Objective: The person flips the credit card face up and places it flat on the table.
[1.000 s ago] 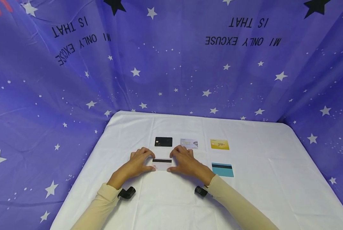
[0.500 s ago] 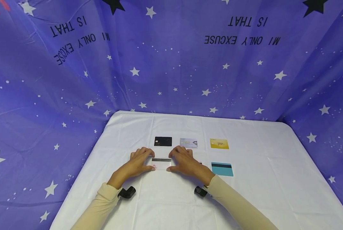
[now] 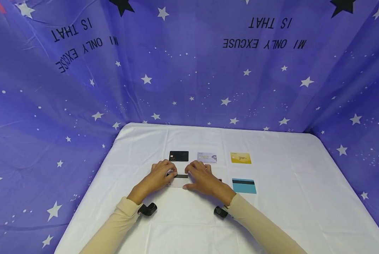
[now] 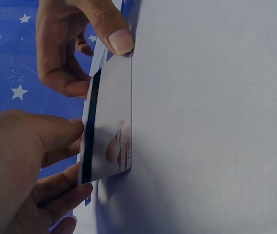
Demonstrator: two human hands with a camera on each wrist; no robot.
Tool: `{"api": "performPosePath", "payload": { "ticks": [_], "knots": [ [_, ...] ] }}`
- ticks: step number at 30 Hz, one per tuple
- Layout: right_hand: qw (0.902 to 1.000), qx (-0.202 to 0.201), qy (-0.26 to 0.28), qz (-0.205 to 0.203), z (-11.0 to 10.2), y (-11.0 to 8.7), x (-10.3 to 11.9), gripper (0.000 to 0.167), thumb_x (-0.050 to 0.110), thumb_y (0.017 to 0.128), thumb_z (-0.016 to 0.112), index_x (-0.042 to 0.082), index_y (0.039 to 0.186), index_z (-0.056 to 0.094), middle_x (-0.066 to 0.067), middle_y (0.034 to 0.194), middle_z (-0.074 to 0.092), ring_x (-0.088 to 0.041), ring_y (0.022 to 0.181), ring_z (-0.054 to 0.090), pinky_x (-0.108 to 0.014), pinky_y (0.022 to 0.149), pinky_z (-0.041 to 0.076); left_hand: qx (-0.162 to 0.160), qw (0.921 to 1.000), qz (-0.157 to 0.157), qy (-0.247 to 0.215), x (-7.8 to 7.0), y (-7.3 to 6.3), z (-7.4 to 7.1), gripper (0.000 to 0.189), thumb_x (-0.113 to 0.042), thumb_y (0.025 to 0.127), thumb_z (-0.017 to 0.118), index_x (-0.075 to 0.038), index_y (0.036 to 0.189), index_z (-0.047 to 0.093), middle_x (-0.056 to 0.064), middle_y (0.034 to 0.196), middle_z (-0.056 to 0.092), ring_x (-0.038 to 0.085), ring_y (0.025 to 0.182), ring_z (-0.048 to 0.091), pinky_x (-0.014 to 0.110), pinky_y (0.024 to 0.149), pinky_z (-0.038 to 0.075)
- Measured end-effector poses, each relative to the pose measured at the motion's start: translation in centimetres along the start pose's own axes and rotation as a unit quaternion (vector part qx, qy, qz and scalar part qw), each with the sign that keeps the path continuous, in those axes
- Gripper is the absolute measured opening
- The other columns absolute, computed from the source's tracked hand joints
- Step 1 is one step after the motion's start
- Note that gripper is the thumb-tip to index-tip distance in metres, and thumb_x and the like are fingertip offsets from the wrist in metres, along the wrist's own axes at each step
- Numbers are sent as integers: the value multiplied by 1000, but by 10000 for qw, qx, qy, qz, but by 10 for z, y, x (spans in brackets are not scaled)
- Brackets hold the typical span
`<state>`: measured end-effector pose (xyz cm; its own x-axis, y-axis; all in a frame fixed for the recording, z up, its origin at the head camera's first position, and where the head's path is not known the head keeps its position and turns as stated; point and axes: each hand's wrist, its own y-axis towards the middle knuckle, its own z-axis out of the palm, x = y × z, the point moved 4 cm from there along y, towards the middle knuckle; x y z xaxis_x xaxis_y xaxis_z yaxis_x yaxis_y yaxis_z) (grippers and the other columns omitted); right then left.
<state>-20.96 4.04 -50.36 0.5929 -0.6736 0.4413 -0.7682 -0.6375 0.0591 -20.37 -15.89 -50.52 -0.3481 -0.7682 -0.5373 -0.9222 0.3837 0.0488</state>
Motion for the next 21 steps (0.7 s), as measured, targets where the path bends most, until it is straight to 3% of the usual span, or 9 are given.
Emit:
{"api": "performPosePath", "payload": {
  "ticks": [10, 21],
  "knots": [
    [9996, -183, -174, -115, 2, -1, 0, 52, 46, 88, 85, 17, 124, 62, -2, 130, 54, -23, 113, 52, -49, 97, 33, -91, 9997, -155, -193, 1, 6, 5, 9, -20, 105, 62, -17, 99, 67, 0, 111, 62, 25, 107, 56, 44, 87, 33],
    [9966, -296, -684, -354, 2, 0, 6, 54, 48, 89, 84, 16, 127, 65, 1, 126, 55, -20, 115, 52, -50, 101, 32, -126, 9985, -241, -478, -1, 8, 6, 9, -18, 104, 62, -16, 95, 65, -3, 107, 60, 22, 109, 56, 43, 91, 33]
  ]
}}
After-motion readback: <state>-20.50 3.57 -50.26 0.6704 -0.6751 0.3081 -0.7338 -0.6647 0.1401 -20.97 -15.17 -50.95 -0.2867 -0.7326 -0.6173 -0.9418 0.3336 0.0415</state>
